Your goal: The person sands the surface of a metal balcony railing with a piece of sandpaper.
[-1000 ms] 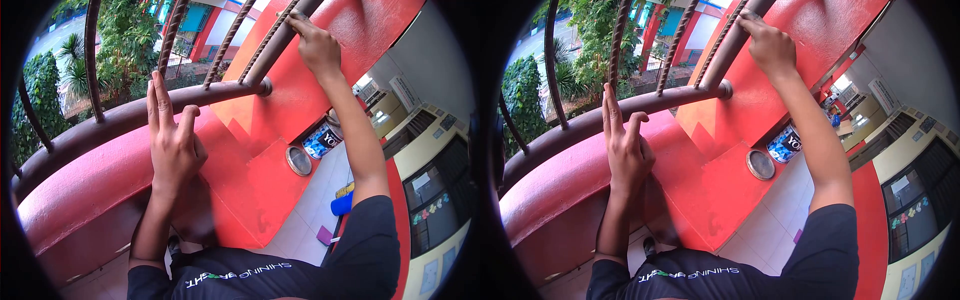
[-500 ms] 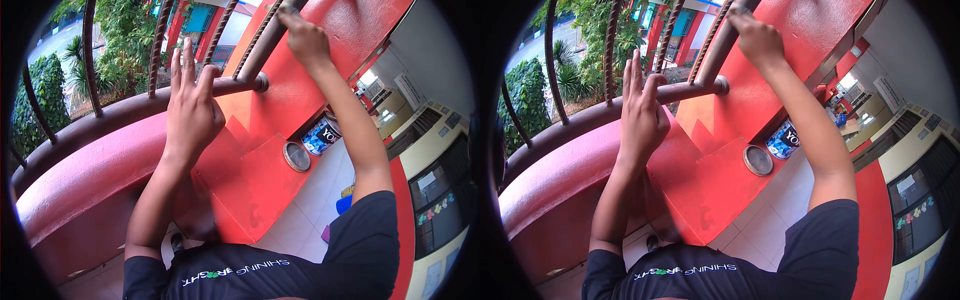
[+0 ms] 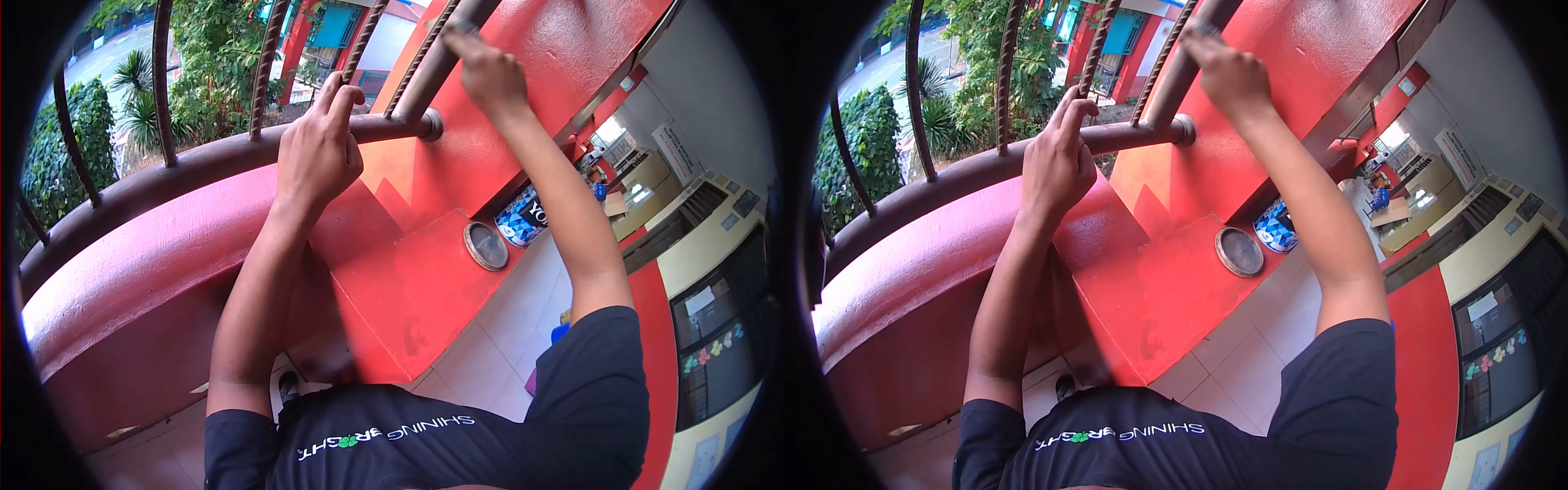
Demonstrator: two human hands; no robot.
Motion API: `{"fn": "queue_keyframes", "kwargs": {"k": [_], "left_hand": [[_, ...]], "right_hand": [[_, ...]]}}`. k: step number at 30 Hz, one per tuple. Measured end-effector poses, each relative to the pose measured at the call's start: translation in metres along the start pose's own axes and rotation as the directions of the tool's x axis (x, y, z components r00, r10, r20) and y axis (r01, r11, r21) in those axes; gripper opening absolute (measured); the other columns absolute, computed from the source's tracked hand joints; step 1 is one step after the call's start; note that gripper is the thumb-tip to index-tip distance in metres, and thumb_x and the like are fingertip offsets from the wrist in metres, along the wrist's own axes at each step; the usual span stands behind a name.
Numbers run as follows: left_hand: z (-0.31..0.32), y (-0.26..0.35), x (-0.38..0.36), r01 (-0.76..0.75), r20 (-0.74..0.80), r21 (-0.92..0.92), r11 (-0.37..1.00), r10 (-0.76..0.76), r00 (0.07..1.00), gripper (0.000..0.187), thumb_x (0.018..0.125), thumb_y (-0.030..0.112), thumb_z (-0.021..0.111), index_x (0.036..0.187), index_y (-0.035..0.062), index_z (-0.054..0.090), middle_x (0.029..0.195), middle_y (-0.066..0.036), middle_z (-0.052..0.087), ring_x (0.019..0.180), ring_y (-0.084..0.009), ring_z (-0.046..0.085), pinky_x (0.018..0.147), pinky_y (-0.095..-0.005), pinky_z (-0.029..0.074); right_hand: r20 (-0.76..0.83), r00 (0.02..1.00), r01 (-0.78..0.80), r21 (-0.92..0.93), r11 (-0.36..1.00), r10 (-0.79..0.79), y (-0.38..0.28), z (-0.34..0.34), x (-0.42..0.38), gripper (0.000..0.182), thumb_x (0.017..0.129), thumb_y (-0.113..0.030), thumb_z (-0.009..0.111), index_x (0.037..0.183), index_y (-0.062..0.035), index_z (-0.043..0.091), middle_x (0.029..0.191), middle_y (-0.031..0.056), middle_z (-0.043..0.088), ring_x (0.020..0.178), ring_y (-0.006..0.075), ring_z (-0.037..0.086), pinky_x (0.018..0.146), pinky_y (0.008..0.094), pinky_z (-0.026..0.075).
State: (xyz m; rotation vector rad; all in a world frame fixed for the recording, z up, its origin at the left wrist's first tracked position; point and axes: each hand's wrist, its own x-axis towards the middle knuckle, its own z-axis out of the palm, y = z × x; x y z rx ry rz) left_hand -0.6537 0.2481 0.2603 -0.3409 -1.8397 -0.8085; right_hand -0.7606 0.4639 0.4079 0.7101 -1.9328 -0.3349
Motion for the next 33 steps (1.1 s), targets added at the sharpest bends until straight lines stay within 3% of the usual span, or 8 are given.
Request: {"fn": "queue_keyframes", "kwargs": {"k": [2, 6, 12, 14, 18, 22, 26, 33], "left_hand": [[0.001, -0.003, 0.001, -0.032, -0.022, 0.01, 0.999, 0.032, 0.999, 0.042, 0.075, -0.003, 0.054, 0.115, 0.0089, 0.055, 0.135, -0.023, 0.059, 0.089, -0.0446, 0.068, 0.075, -0.0526, 0.055], [0.004, -0.002, -0.001, -0.009, -0.008, 0.039, 0.999, 0.01, 1.0, 0.042, 0.074, -0.003, 0.054, 0.114, 0.0095, 0.056, 0.137, -0.024, 0.058, 0.092, -0.0452, 0.068, 0.077, -0.0526, 0.056], [-0.002, -0.001, 0.0, -0.019, 0.048, 0.02, 1.0, 0.018, 0.999, 0.042, 0.074, -0.001, 0.055, 0.115, 0.0097, 0.057, 0.142, -0.03, 0.054, 0.096, -0.0479, 0.068, 0.081, -0.0527, 0.056], [0.001, -0.002, -0.002, -0.02, 0.032, 0.052, 0.998, 0.018, 0.999, 0.042, 0.074, 0.0, 0.055, 0.115, 0.0097, 0.058, 0.141, -0.031, 0.055, 0.097, -0.0479, 0.068, 0.081, -0.0532, 0.056], [0.003, 0.001, 0.001, 0.005, 0.032, 0.032, 0.999, -0.006, 0.999, 0.042, 0.073, 0.001, 0.054, 0.114, 0.0094, 0.058, 0.141, -0.034, 0.054, 0.099, -0.049, 0.067, 0.082, -0.0543, 0.056], [0.004, 0.003, 0.0, -0.009, 0.026, 0.047, 0.999, 0.008, 1.0, 0.043, 0.073, 0.0, 0.052, 0.114, 0.0088, 0.058, 0.143, -0.031, 0.053, 0.097, -0.0501, 0.067, 0.082, -0.0547, 0.056], [0.001, 0.004, 0.001, 0.02, 0.072, 0.04, 0.999, -0.022, 0.997, 0.041, 0.073, 0.0, 0.052, 0.112, 0.0088, 0.059, 0.144, -0.033, 0.052, 0.097, -0.051, 0.066, 0.081, -0.0548, 0.056], [0.003, 0.006, -0.001, 0.026, 0.058, 0.039, 0.999, -0.028, 0.998, 0.038, 0.073, 0.001, 0.053, 0.11, 0.0087, 0.059, 0.144, -0.034, 0.051, 0.099, -0.0508, 0.066, 0.083, -0.0548, 0.055]], "right_hand": [[0.328, 0.83, 0.371, 0.278, 0.886, -0.45, 0.001, 0.01, -0.021, 0.047, 0.089, -0.006, 0.054, 0.127, -0.0285, 0.071, 0.115, 0.0044, 0.075, 0.091, 0.0336, 0.074, 0.082, 0.0449, 0.063], [-0.067, 0.98, -0.18, 0.114, 0.977, 0.189, -0.008, 0.001, -0.004, 0.043, 0.09, -0.007, 0.055, 0.121, -0.0276, 0.074, 0.115, 0.0049, 0.074, 0.094, 0.0329, 0.073, 0.083, 0.0469, 0.061], [0.277, 0.961, -0.089, 0.356, 0.93, -0.014, -0.02, -0.007, -0.05, 0.038, 0.1, -0.011, 0.054, 0.134, -0.0174, 0.069, 0.125, 0.0073, 0.072, 0.109, 0.0322, 0.072, 0.094, 0.0388, 0.058], [-0.136, 0.903, -0.206, 0.696, 0.688, 0.407, -0.005, 0.015, -0.062, 0.033, 0.107, -0.017, 0.051, 0.135, -0.0121, 0.067, 0.115, 0.0056, 0.077, 0.09, 0.0197, 0.075, 0.078, 0.0331, 0.059], [0.563, 0.572, -0.485, 0.819, -0.307, 0.597, -0.028, 0.007, -0.076, 0.034, 0.111, -0.022, 0.05, 0.142, -0.0123, 0.059, 0.089, -0.0046, 0.063, 0.055, 0.0025, 0.036, 0.053, 0.0261, 0.045], [0.788, 0.521, -0.413, 0.569, -0.711, 0.328, -0.049, 0.028, -0.079, 0.016, 0.107, -0.024, 0.056, 0.114, -0.0124, 0.064, 0.077, -0.0065, 0.053, 0.05, 0.0032, 0.035, 0.051, 0.0241, 0.043], [0.812, 0.563, -0.569, 0.516, -0.641, 0.154, -0.036, 0.021, -0.084, 0.018, 0.097, -0.021, 0.064, 0.113, -0.0131, 0.064, 0.072, -0.0074, 0.051, 0.05, 0.0022, 0.035, 0.048, 0.0212, 0.039], [0.779, 0.6, -0.798, 0.564, 0.215, 0.185, -0.014, 0.049, -0.068, 0.029, 0.091, -0.008, 0.062, 0.12, -0.0039, 0.067, 0.091, 0.0015, 0.067, 0.067, 0.0076, 0.056, 0.06, 0.0243, 0.047]]}}
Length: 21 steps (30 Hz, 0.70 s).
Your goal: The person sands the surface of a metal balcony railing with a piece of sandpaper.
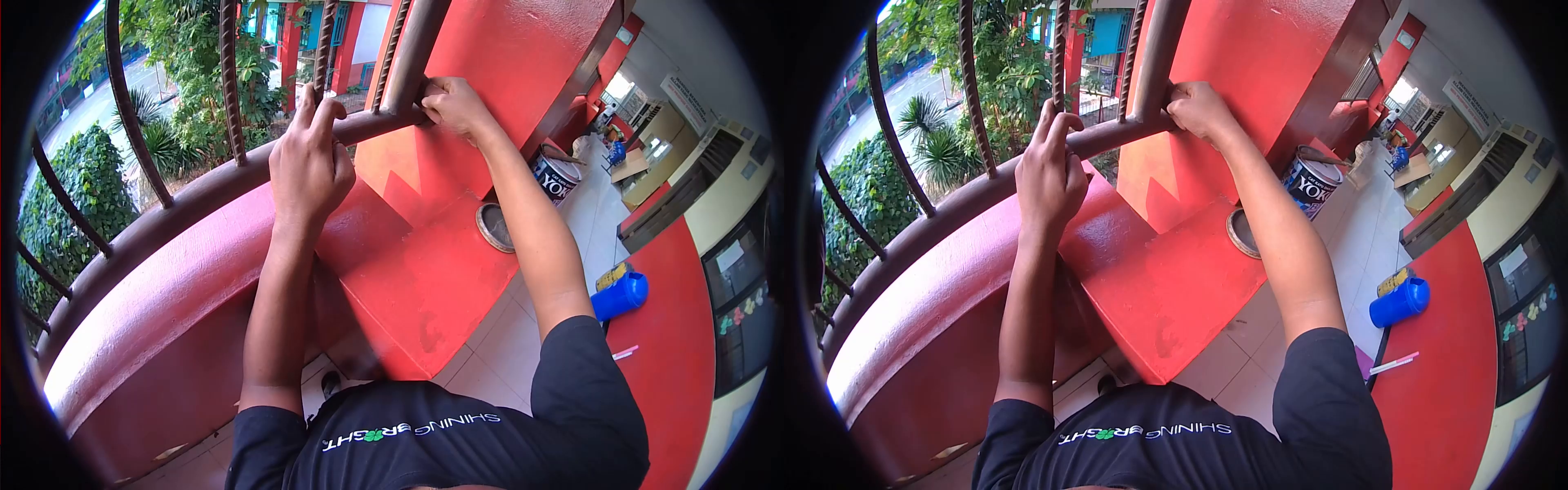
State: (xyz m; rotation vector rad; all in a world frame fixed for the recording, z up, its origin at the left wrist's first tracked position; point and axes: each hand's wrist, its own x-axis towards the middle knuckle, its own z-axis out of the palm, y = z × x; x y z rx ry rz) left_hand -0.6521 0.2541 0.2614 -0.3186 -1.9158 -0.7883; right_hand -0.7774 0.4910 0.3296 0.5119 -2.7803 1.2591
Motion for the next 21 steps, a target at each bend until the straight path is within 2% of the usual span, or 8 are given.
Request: {"fn": "queue_keyframes", "kwargs": {"k": [2, 5, 7, 9, 13, 15, 19, 21], "left_hand": [[0.001, -0.003, 0.001, -0.026, -0.018, 0.011, 1.0, 0.026, 0.999, 0.037, 0.073, 0.001, 0.054, 0.109, 0.0079, 0.059, 0.144, -0.034, 0.051, 0.101, -0.0506, 0.065, 0.085, -0.0548, 0.055], [-0.004, 0.002, 0.001, 0.03, 0.035, -0.016, 0.999, -0.029, 0.999, 0.036, 0.072, 0.001, 0.054, 0.108, 0.0068, 0.058, 0.144, -0.033, 0.051, 0.103, -0.0505, 0.065, 0.086, -0.0552, 0.054], [-0.002, 0.001, 0.001, 0.019, 0.03, -0.025, 1.0, -0.018, 0.999, 0.034, 0.073, 0.001, 0.054, 0.106, 0.0058, 0.058, 0.143, -0.035, 0.05, 0.102, -0.0509, 0.065, 0.086, -0.0548, 0.054], [0.002, -0.001, 0.001, -0.006, -0.033, -0.02, 1.0, 0.006, 0.999, 0.038, 0.071, 0.001, 0.05, 0.106, 0.0111, 0.059, 0.147, -0.034, 0.05, 0.094, -0.0517, 0.067, 0.079, -0.0538, 0.055], [0.003, 0.001, 0.001, -0.002, -0.033, -0.003, 1.0, 0.002, 0.999, 0.037, 0.071, 0.001, 0.05, 0.106, 0.0096, 0.059, 0.146, -0.036, 0.05, 0.095, -0.0527, 0.066, 0.081, -0.0547, 0.054], [0.001, 0.002, 0.002, -0.004, -0.028, -0.012, 1.0, 0.004, 1.0, 0.035, 0.072, 0.001, 0.05, 0.106, 0.0085, 0.059, 0.145, -0.037, 0.05, 0.097, -0.0528, 0.066, 0.082, -0.0545, 0.053], [0.0, 0.006, 0.002, 0.001, 0.005, -0.024, 1.0, -0.001, 1.0, 0.03, 0.073, 0.001, 0.055, 0.103, 0.0031, 0.06, 0.143, -0.039, 0.049, 0.097, -0.0505, 0.065, 0.082, -0.0527, 0.052], [-0.001, 0.007, 0.004, 0.022, 0.019, -0.056, 0.998, -0.021, 1.0, 0.029, 0.073, 0.001, 0.055, 0.102, 0.003, 0.06, 0.143, -0.038, 0.049, 0.095, -0.0499, 0.064, 0.081, -0.0522, 0.052]], "right_hand": [[-0.28, 0.903, 0.408, 0.318, 0.856, -0.326, -0.006, 0.004, 0.01, 0.036, 0.093, 0.0, 0.054, 0.126, 0.0049, 0.067, 0.103, 0.0094, 0.072, 0.1, 0.0169, 0.068, 0.093, 0.0304, 0.052], [0.035, 0.992, 0.101, 0.401, 0.911, -0.125, -0.014, 0.023, -0.014, 0.044, 0.092, 0.008, 0.046, 0.133, 0.0094, 0.061, 0.125, 0.0173, 0.068, 0.125, 0.0221, 0.061, 0.11, 0.0331, 0.043], [0.303, 0.948, -0.042, -0.176, 0.983, 0.095, -0.018, -0.028, 0.02, 0.044, 0.091, 0.012, 0.043, 0.134, 0.0112, 0.053, 0.121, 0.0156, 0.065, 0.112, 0.0207, 0.063, 0.095, 0.0307, 0.05], [-0.113, 0.966, 0.244, 0.683, 0.688, -0.23, -0.045, -0.053, 0.019, 0.039, 0.096, 0.009, 0.047, 0.134, 0.0086, 0.054, 0.119, 0.0137, 0.065, 0.097, 0.0141, 0.063, 0.079, 0.0264, 0.051], [0.316, 0.936, -0.031, -0.369, 0.929, 0.156, -0.046, -0.031, 0.008, 0.023, 0.095, 0.01, 0.05, 0.116, 0.0077, 0.058, 0.1, 0.0083, 0.064, 0.079, 0.0135, 0.057, 0.066, 0.0263, 0.043], [-0.173, 0.976, 0.216, 0.646, 0.733, -0.135, -0.07, -0.046, 0.005, 0.034, 0.092, 0.009, 0.053, 0.124, 0.01, 0.062, 0.092, 0.0057, 0.063, 0.084, 0.013, 0.056, 0.069, 0.0259, 0.044], [0.252, 0.96, -0.045, -0.303, 0.952, 0.126, -0.03, -0.027, 0.017, 0.049, 0.09, 0.014, 0.051, 0.138, 0.0103, 0.053, 0.1, 0.0072, 0.064, 0.084, 0.0117, 0.056, 0.069, 0.0248, 0.045], [-0.044, 0.974, 0.215, 0.497, 0.84, -0.223, -0.049, -0.041, 0.027, 0.042, 0.068, 0.011, 0.048, 0.106, 0.007, 0.066, 0.064, 0.0023, 0.05, 0.046, 0.0125, 0.041, 0.041, 0.0313, 0.027]]}}
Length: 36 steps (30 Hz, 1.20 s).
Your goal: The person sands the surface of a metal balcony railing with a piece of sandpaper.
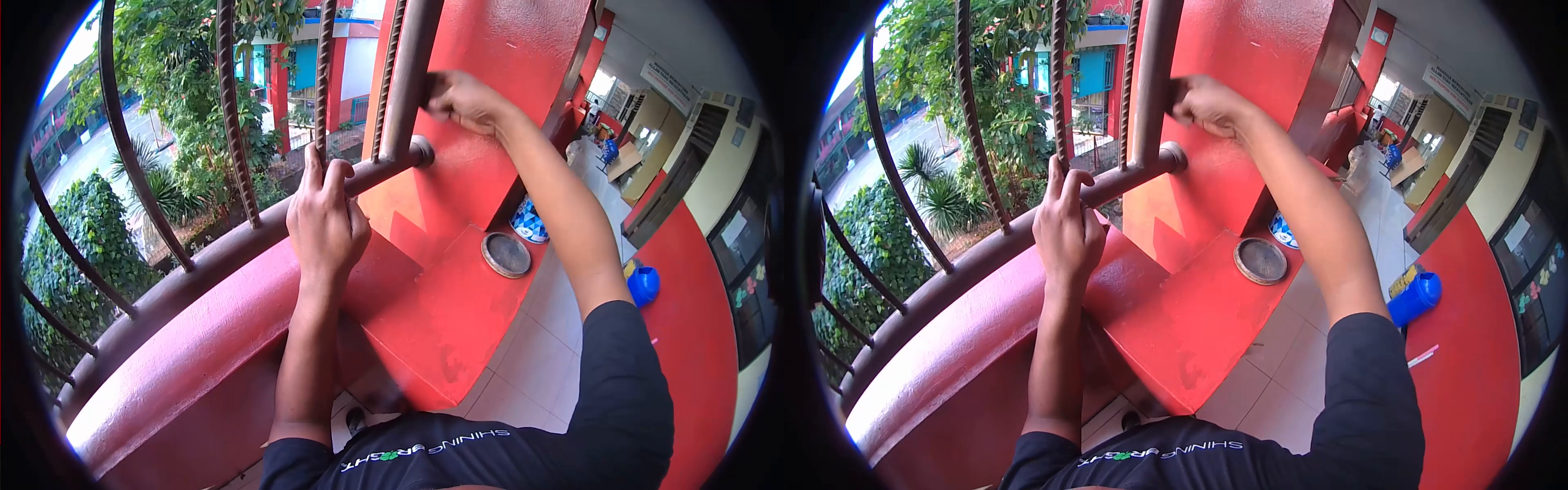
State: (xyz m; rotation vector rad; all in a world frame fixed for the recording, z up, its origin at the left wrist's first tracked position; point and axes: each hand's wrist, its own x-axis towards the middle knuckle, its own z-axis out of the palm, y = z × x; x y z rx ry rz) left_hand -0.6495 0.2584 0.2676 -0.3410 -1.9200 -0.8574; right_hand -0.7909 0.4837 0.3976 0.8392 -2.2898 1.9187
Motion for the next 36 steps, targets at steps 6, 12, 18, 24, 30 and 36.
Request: {"fn": "queue_keyframes", "kwargs": {"k": [6, 12, 18, 24, 30, 36], "left_hand": [[0.009, 0.003, -0.001, -0.085, -0.01, 0.092, 0.992, 0.086, 0.996, 0.034, 0.071, -0.001, 0.052, 0.104, 0.0037, 0.06, 0.143, -0.041, 0.047, 0.11, -0.0536, 0.059, 0.092, -0.0546, 0.048], [0.014, -0.002, 0.027, 0.099, -0.032, -0.219, 0.971, -0.109, 0.994, 0.037, 0.079, 0.001, 0.044, 0.113, 0.0016, 0.057, 0.11, -0.024, 0.06, 0.11, -0.0365, 0.065, 0.095, -0.0483, 0.049], [0.036, -0.024, 0.038, 0.131, -0.083, -0.194, 0.972, -0.149, 0.985, 0.03, 0.079, 0.004, 0.042, 0.106, 0.0021, 0.054, 0.096, -0.017, 0.053, 0.089, -0.0306, 0.052, 0.085, -0.0406, 0.043], [0.039, -0.02, 0.041, 0.05, -0.14, -0.118, 0.992, -0.066, 0.988, 0.03, 0.072, 0.008, 0.041, 0.099, 0.0024, 0.054, 0.09, -0.016, 0.047, 0.081, -0.0318, 0.048, 0.076, -0.0406, 0.041], [0.037, -0.01, 0.038, 0.055, -0.131, 0.012, 0.998, -0.053, 0.99, 0.03, 0.073, 0.009, 0.041, 0.097, 0.004, 0.057, 0.089, -0.017, 0.047, 0.081, -0.0332, 0.049, 0.075, -0.0434, 0.041], [0.03, -0.016, 0.035, 0.052, -0.063, -0.113, 0.992, -0.06, 0.996, 0.028, 0.075, 0.012, 0.043, 0.096, 0.002, 0.057, 0.092, -0.021, 0.048, 0.085, -0.037, 0.049, 0.081, -0.0426, 0.041]], "right_hand": [[0.11, 0.856, -0.288, -0.709, 0.643, 0.505, 0.032, -0.018, 0.023, 0.051, 0.087, 0.015, 0.052, 0.137, 0.0052, 0.053, 0.106, 0.0095, 0.066, 0.089, 0.0167, 0.063, 0.076, 0.0316, 0.05], [-0.043, 0.92, -0.331, -0.617, 0.714, 0.389, 0.017, 0.026, -0.012, 0.05, 0.079, 0.003, 0.048, 0.129, 0.0096, 0.054, 0.066, 0.0152, 0.063, 0.047, 0.0205, 0.057, 0.041, 0.0349, 0.042], [-0.062, 0.988, -0.154, -0.42, 0.894, 0.141, 0.013, 0.022, 0.011, 0.036, 0.083, 0.003, 0.048, 0.113, 0.0063, 0.066, 0.079, 0.0172, 0.064, 0.059, 0.0211, 0.058, 0.047, 0.0408, 0.04], [0.182, 0.976, -0.091, -0.146, 0.985, 0.117, -0.022, -0.001, 0.026, 0.033, 0.088, 0.0, 0.043, 0.112, 0.0021, 0.066, 0.086, 0.0195, 0.068, 0.057, 0.0214, 0.058, 0.045, 0.0427, 0.045], [0.027, 0.994, -0.07, -0.589, 0.805, 0.106, 0.024, 0.029, 0.039, 0.025, 0.087, -0.004, 0.043, 0.099, 0.0035, 0.064, 0.07, 0.0108, 0.056, 0.042, 0.0163, 0.045, 0.035, 0.037, 0.032], [-0.014, 0.999, -0.033, -0.275, 0.961, 0.031, -0.091, 0.003, 0.038, 0.039, 0.075, 0.006, 0.037, 0.104, 0.0116, 0.062, 0.062, 0.0104, 0.044, 0.039, 0.0149, 0.04, 0.031, 0.0319, 0.021]]}}
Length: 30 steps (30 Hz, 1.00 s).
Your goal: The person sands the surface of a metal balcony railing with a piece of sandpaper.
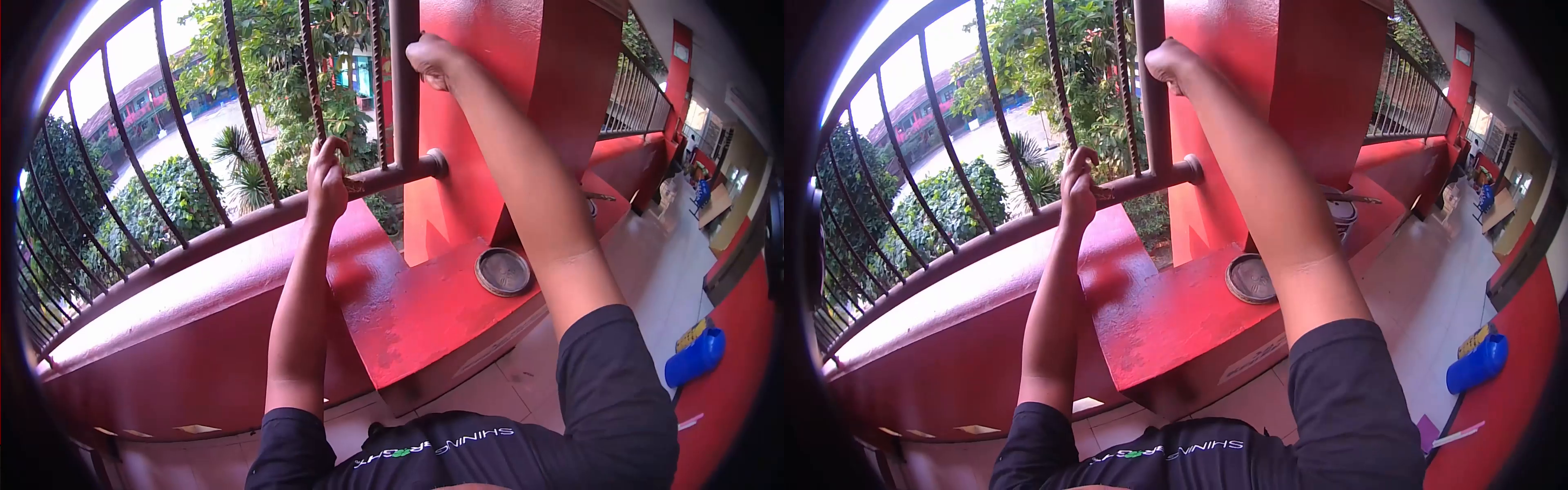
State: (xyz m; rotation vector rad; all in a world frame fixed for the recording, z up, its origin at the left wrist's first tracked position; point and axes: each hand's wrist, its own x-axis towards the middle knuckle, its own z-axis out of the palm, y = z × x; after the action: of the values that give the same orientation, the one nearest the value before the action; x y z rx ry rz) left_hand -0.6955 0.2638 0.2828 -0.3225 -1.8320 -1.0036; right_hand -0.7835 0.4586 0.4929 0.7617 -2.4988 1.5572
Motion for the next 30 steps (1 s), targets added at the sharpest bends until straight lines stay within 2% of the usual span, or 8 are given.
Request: {"fn": "queue_keyframes", "kwargs": {"k": [2, 4, 6, 8, 14, 28, 29, 30], "left_hand": [[0.002, -0.003, 0.003, -0.113, -0.024, -0.022, 0.993, 0.113, 0.993, 0.031, 0.072, 0.009, 0.042, 0.099, 0.0022, 0.058, 0.09, -0.015, 0.044, 0.081, -0.0297, 0.047, 0.073, -0.039, 0.04], [0.002, 0.01, -0.001, 0.022, -0.025, -0.033, 0.999, -0.023, 0.999, 0.03, 0.069, 0.007, 0.042, 0.095, 0.0016, 0.056, 0.091, -0.017, 0.043, 0.084, -0.0331, 0.046, 0.077, -0.0395, 0.04], [-0.001, 0.007, -0.001, -0.015, -0.03, -0.058, 0.998, 0.013, 0.999, 0.026, 0.073, 0.003, 0.043, 0.096, 0.0025, 0.056, 0.093, -0.021, 0.046, 0.081, -0.0405, 0.052, 0.074, -0.0452, 0.044], [-0.004, 0.002, -0.001, -0.072, -0.025, -0.081, 0.994, 0.07, 0.997, 0.025, 0.073, 0.002, 0.043, 0.095, 0.0022, 0.056, 0.094, -0.021, 0.047, 0.081, -0.0412, 0.052, 0.074, -0.0455, 0.044], [-0.002, 0.019, 0.0, 0.044, -0.033, -0.083, 0.996, -0.047, 0.998, 0.026, 0.072, -0.001, 0.043, 0.094, 0.0009, 0.057, 0.094, -0.022, 0.046, 0.082, -0.0437, 0.052, 0.076, -0.0502, 0.043], [-0.003, 0.017, 0.0, 0.067, -0.011, -0.182, 0.981, -0.07, 0.998, 0.026, 0.072, -0.003, 0.041, 0.092, -0.0016, 0.057, 0.093, -0.021, 0.043, 0.082, -0.0417, 0.05, 0.078, -0.0498, 0.044], [-0.002, 0.018, 0.0, 0.076, -0.02, -0.205, 0.976, -0.081, 0.996, 0.025, 0.072, -0.003, 0.041, 0.092, -0.0017, 0.056, 0.092, -0.022, 0.043, 0.084, -0.0422, 0.05, 0.079, -0.0492, 0.043], [-0.004, 0.022, 0.0, 0.083, -0.019, -0.21, 0.974, -0.089, 0.996, 0.025, 0.072, -0.003, 0.042, 0.092, -0.0018, 0.056, 0.091, -0.022, 0.043, 0.084, -0.0427, 0.049, 0.079, -0.0503, 0.042]], "right_hand": [[-0.161, 0.985, 0.062, -0.03, 0.998, -0.066, 0.036, 0.035, -0.021, 0.039, 0.071, 0.01, 0.039, 0.101, 0.0126, 0.063, 0.063, 0.0128, 0.05, 0.039, 0.0193, 0.044, 0.033, 0.0345, 0.025], [-0.086, 0.996, 0.003, 0.411, 0.912, 0.035, 0.009, 0.011, 0.027, 0.033, 0.069, 0.013, 0.042, 0.092, 0.0118, 0.065, 0.066, 0.0177, 0.057, 0.047, 0.027, 0.054, 0.041, 0.0376, 0.036], [0.037, 0.989, -0.145, 0.148, 0.978, 0.141, -0.071, -0.066, 0.076, 0.029, 0.068, 0.018, 0.043, 0.084, 0.0094, 0.066, 0.077, 0.0211, 0.064, 0.065, 0.0297, 0.063, 0.051, 0.0388, 0.045], [-0.11, 0.977, 0.197, 0.147, 0.969, -0.182, -0.053, -0.077, 0.154, 0.018, 0.072, 0.011, 0.043, 0.076, 0.0092, 0.061, 0.074, 0.0212, 0.061, 0.044, 0.0203, 0.048, 0.042, 0.0404, 0.039], [0.147, 0.98, 0.111, 0.14, 0.984, -0.131, -0.056, -0.069, 0.046, 0.026, 0.076, 0.017, 0.044, 0.088, 0.0056, 0.064, 0.086, 0.0121, 0.064, 0.066, 0.0216, 0.06, 0.06, 0.0363, 0.053], [-0.048, 0.993, -0.115, -0.082, 0.99, 0.112, 0.029, 0.029, -0.027, 0.036, 0.072, 0.019, 0.048, 0.1, 0.0037, 0.064, 0.083, 0.0056, 0.058, 0.079, 0.0088, 0.057, 0.07, 0.0279, 0.048], [-0.125, 0.977, 0.083, -0.532, 0.843, -0.175, 0.065, 0.033, -0.025, 0.026, 0.076, 0.01, 0.048, 0.096, 0.0098, 0.063, 0.092, 0.0138, 0.065, 0.089, 0.0183, 0.064, 0.078, 0.0291, 0.05], [-0.124, 0.979, 0.072, -0.534, 0.842, -0.162, 0.063, 0.032, -0.025, 0.026, 0.076, 0.01, 0.048, 0.096, 0.0098, 0.063, 0.092, 0.0138, 0.065, 0.089, 0.0183, 0.064, 0.078, 0.0291, 0.05]]}}
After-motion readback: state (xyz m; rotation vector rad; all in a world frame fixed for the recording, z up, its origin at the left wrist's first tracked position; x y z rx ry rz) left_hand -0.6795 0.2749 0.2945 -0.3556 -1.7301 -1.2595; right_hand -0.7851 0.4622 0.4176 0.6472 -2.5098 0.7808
